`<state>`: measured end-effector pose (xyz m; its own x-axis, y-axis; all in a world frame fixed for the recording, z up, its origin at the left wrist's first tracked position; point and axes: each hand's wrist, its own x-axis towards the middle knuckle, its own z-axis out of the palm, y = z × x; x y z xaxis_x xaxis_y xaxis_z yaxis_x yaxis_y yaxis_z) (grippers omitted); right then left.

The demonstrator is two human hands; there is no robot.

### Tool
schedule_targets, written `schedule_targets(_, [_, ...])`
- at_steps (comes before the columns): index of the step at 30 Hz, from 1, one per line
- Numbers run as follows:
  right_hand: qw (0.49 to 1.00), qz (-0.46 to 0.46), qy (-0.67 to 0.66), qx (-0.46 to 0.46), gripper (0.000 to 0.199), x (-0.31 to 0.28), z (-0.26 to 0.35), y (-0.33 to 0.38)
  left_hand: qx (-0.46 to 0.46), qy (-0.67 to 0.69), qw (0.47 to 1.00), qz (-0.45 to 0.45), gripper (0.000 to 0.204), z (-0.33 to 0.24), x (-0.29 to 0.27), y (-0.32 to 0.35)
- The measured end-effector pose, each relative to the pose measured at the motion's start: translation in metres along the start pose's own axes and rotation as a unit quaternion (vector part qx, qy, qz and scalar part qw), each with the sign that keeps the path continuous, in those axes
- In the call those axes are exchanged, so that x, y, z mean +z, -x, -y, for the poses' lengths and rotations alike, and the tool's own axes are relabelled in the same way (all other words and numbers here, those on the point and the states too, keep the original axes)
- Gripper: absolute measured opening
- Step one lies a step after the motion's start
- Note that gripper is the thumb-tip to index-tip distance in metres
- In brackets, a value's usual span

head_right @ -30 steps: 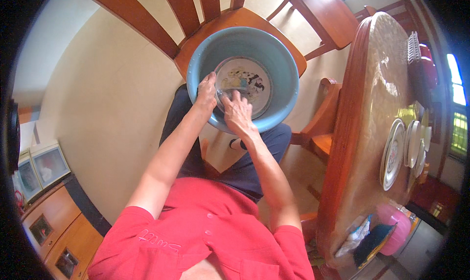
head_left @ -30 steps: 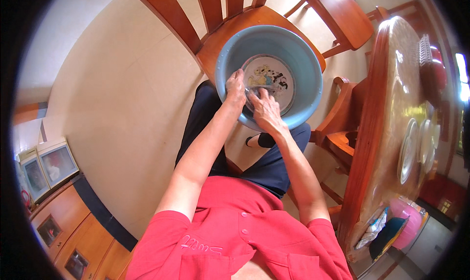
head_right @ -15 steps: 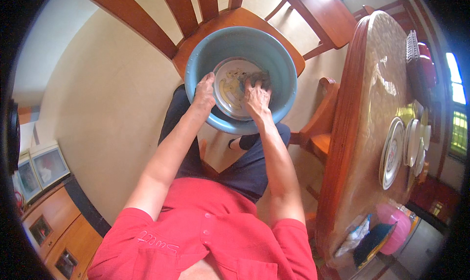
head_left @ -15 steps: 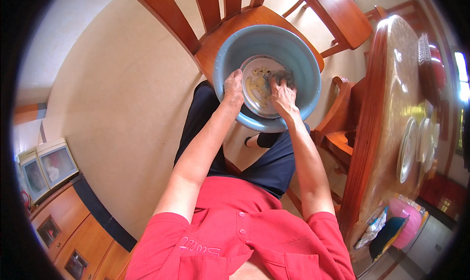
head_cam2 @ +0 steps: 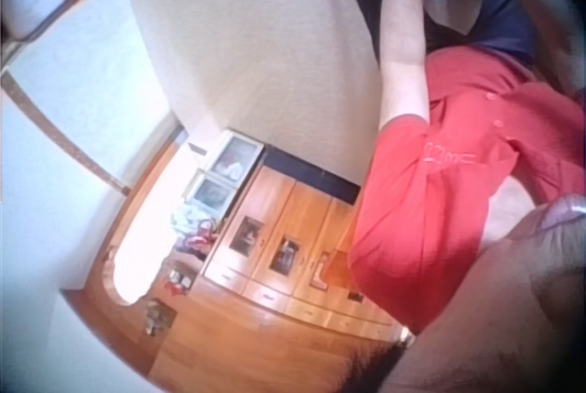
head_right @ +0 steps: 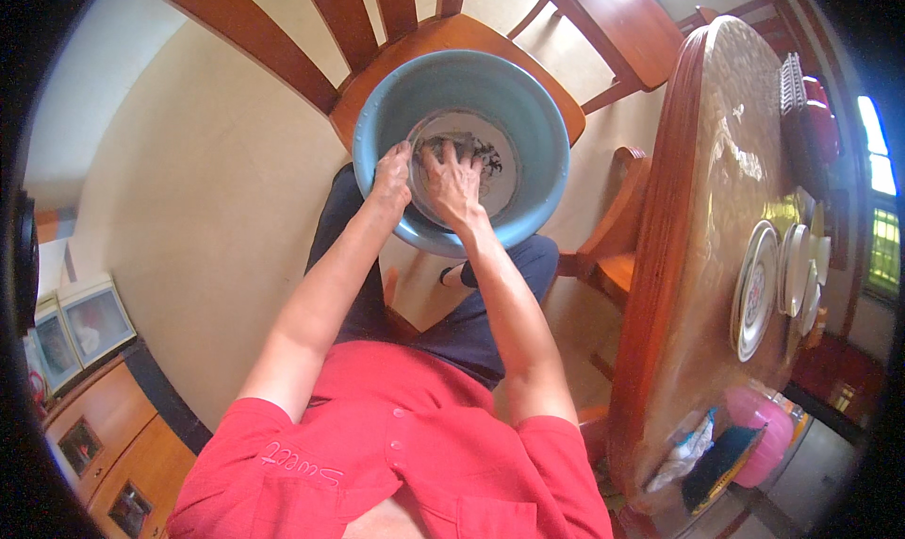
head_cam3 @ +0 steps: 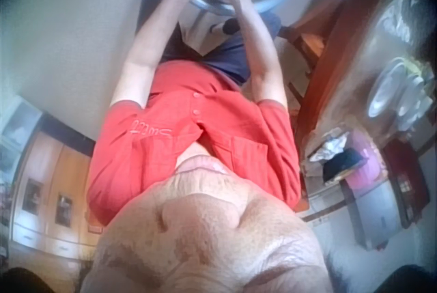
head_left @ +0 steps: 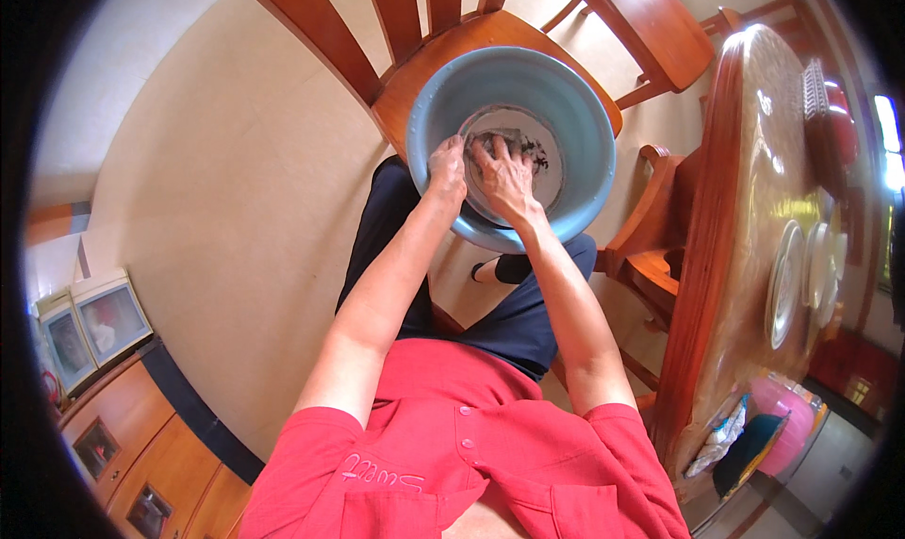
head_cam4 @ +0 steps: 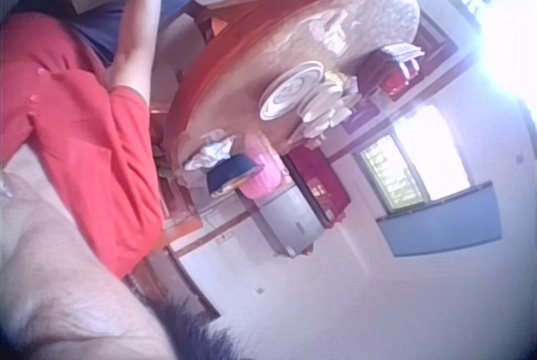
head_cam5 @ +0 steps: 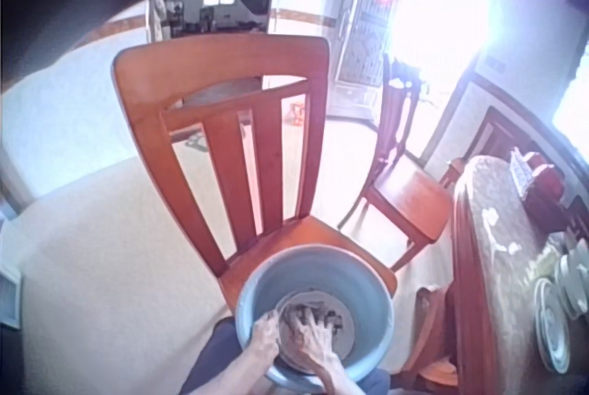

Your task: The person washes and dries a series of white plates and bowls using a blue and white cloth. They scrub each item in a blue basin filled with water, wipe it dry, and place it on a yellow tray on the table.

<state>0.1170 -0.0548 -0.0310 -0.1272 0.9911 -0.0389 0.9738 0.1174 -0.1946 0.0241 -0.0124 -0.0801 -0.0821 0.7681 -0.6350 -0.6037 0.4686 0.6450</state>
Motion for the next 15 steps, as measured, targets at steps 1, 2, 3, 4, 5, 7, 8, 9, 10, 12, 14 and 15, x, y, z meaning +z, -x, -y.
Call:
schedule_targets(1, [1.0,-0.011,0.02,0.002,0.042,0.001,-0.004,-0.006,0.006,0.007,1.0,0.002,0.026,0.007,-0.006,-0.008])
schedule_targets(2, [0.999,-0.021,0.04,0.01,0.043,0.003,-0.012,-0.01,0.001,0.01,1.0,0.015,0.026,0.006,-0.004,-0.008])
schedule_targets(3, [0.997,0.032,0.047,0.043,0.046,0.002,-0.02,-0.014,-0.005,0.015,1.0,0.027,0.026,0.003,-0.003,-0.004])
schedule_targets(4, [0.996,0.037,0.037,0.074,0.048,0.003,-0.029,-0.014,-0.011,0.019,0.999,0.039,0.026,0.0,-0.001,0.0])
schedule_targets(5, [0.995,0.049,0.044,0.074,0.048,0.001,-0.037,-0.012,0.002,0.028,0.999,0.045,0.027,-0.001,-0.002,0.001])
schedule_targets(7, [0.993,0.07,0.051,0.079,0.047,-0.002,-0.049,-0.007,0.008,0.034,0.999,0.039,0.026,-0.002,-0.002,0.004])
schedule_targets(8, [0.992,0.079,0.053,0.084,0.047,0.0,-0.054,-0.001,0.009,0.038,0.999,0.038,0.025,-0.004,0.0,0.007])
schedule_targets(9, [0.991,0.088,0.055,0.09,0.046,0.002,-0.058,0.006,0.005,0.038,0.999,0.037,0.025,-0.003,0.001,0.007])
schedule_targets(10, [0.991,0.089,0.038,0.088,0.045,0.004,-0.06,0.013,0.001,0.038,0.999,0.036,0.024,-0.004,0.002,0.008])
schedule_targets(12, [0.992,0.092,0.002,0.082,0.044,-0.001,-0.053,0.027,-0.002,0.041,0.998,0.037,0.024,-0.004,0.001,0.007])
schedule_targets(14, [0.984,0.158,-0.034,0.075,0.031,-0.012,-0.044,0.037,-0.004,0.043,0.998,0.046,0.023,-0.003,0.001,0.007])
schedule_targets(15, [0.979,0.183,-0.059,0.073,0.028,-0.015,-0.037,0.038,-0.003,0.035,0.999,0.04,0.023,-0.002,0.001,0.006])
